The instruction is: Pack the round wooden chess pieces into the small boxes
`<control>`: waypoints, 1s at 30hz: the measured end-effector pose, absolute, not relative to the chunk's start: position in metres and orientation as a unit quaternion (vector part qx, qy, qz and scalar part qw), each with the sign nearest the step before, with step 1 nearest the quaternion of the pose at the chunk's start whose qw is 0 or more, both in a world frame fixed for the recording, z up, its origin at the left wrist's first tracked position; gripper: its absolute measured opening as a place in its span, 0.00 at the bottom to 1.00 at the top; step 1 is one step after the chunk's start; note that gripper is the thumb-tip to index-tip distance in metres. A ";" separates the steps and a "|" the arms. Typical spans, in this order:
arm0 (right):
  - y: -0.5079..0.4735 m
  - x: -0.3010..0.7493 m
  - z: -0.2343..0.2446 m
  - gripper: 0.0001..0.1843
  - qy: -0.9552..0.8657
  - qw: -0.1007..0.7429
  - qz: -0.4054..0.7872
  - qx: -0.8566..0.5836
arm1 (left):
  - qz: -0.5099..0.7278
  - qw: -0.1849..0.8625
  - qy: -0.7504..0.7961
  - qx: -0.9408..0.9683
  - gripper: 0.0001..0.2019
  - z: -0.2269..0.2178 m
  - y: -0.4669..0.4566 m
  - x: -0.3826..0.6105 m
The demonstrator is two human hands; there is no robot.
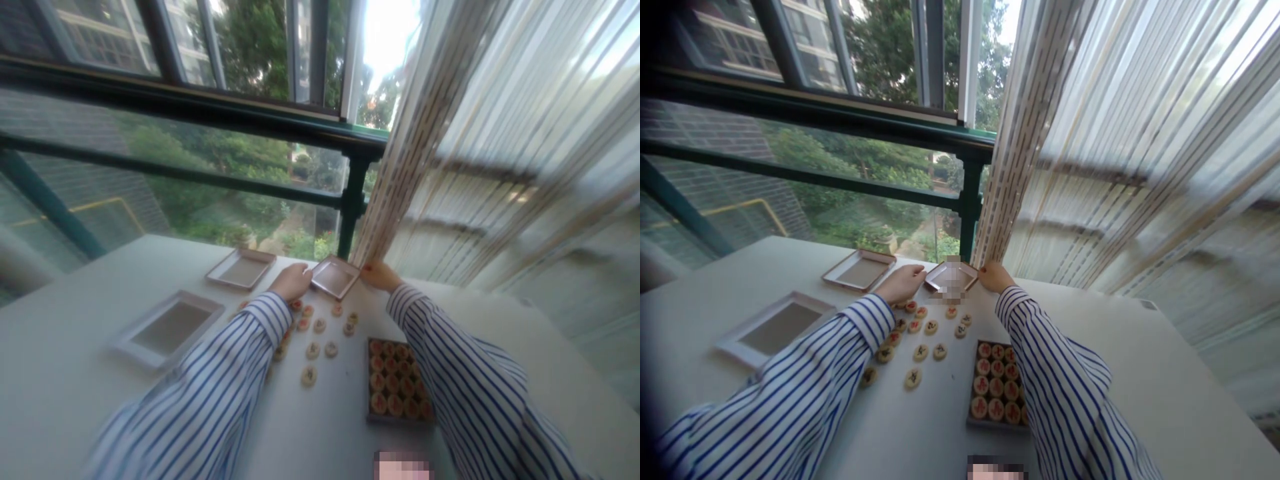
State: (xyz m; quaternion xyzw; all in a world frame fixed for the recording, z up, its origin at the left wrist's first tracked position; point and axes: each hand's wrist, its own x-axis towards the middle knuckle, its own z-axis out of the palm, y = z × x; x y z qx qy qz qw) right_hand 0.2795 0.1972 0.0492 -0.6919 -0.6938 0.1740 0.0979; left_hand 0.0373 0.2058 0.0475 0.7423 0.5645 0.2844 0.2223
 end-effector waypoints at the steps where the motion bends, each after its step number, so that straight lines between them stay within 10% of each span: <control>1: 0.200 0.280 0.046 0.16 -0.691 0.095 0.178 -0.694 | 0.273 0.217 0.566 0.747 0.14 0.046 0.209 0.038; 30: 0.183 0.282 0.059 0.11 -0.527 0.373 0.390 -0.657 | 0.357 0.203 0.578 0.705 0.18 0.053 0.201 0.041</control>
